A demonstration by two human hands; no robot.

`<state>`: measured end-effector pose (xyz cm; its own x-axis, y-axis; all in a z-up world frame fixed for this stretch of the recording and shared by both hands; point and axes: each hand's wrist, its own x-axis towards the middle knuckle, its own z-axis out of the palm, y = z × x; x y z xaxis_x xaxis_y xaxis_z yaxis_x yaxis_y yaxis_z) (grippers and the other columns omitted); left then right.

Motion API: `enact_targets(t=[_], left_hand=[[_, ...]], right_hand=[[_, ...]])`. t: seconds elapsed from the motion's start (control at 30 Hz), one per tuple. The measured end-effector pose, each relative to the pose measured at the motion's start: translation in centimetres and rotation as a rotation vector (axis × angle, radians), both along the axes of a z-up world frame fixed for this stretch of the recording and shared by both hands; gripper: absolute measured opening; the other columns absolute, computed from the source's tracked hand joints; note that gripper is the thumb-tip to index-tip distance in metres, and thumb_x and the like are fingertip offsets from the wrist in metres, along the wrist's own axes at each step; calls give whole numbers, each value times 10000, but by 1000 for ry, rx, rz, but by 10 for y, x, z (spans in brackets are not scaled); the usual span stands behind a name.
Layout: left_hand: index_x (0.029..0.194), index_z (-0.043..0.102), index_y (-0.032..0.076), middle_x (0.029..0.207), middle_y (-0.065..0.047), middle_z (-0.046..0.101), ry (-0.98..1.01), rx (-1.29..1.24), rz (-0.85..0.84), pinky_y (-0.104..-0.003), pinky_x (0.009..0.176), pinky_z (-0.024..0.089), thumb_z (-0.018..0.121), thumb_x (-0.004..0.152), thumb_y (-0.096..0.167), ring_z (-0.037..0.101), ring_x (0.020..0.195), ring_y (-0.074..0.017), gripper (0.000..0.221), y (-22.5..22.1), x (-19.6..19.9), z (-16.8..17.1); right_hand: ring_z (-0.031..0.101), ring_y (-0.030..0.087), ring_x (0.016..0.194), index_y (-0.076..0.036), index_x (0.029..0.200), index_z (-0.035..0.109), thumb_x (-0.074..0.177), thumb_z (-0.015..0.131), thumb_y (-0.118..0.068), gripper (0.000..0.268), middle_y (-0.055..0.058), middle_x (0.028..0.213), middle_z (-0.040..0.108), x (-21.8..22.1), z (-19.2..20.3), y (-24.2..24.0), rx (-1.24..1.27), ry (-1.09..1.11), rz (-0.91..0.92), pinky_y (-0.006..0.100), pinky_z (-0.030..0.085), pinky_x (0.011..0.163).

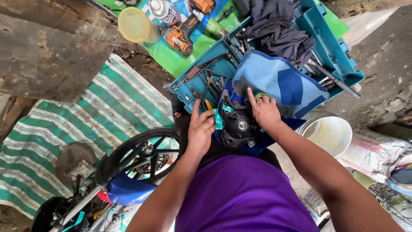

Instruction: Repairing or assembling a motorcycle headlight fairing assembly, including internal component adjustment and wiring.

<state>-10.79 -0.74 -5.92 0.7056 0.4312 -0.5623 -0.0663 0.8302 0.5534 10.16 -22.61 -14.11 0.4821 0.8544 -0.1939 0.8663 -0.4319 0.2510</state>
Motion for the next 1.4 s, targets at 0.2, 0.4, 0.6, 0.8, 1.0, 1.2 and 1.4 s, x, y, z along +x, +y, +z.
enact_targets(t=[0.2,0.4,0.6,0.8,1.0,1.2,1.4], left_hand=[[1819,193,254,1453,-214,658,-33,51,20,-382,992,664,644,942,-200,716,1222,-262,1085,-12,5,14],[1815,239,235,1474,-250,643,-113,2,57,-553,1182,554,657,914,-212,665,1371,-353,1089,-30,21,37],[1811,244,215,1449,-256,651,-113,37,83,-496,1203,545,674,897,-229,681,1354,-336,1103,-32,25,40],[1779,312,143,1194,-175,739,71,325,-59,-319,1011,637,773,902,-156,749,1061,-192,1035,-18,25,41],[1710,432,125,1001,-92,776,259,419,-120,-237,800,644,912,842,-73,728,811,-96,1012,-9,36,45],[1621,540,106,963,-55,768,333,520,26,-252,777,614,928,860,25,679,876,-111,858,-6,62,27],[1415,728,120,1108,-73,805,419,973,-217,-357,827,687,878,996,195,781,1058,-262,452,36,40,36]], right_hand=[[585,379,1106,-137,1572,630,808,799,-471,851,155,1204,639,-13,67,20,170,137,-197,492,541,793],[807,197,940,-17,1299,807,913,910,-91,406,154,1055,861,-48,116,48,858,1573,-789,361,675,751],[788,181,756,84,1168,784,929,870,17,263,146,861,805,-71,106,56,1011,1739,-1053,335,701,677],[747,154,687,49,1091,794,911,876,23,200,75,778,723,-56,120,46,760,1827,-1060,303,677,659],[688,126,678,52,1113,831,903,872,13,217,90,758,714,-48,127,41,633,1799,-974,288,638,637],[656,99,723,24,1103,858,928,816,23,179,58,771,700,-9,166,55,552,1667,-928,271,589,662],[675,237,706,-86,1113,892,1057,678,-78,221,137,837,790,27,126,29,334,1365,-806,415,562,700]])
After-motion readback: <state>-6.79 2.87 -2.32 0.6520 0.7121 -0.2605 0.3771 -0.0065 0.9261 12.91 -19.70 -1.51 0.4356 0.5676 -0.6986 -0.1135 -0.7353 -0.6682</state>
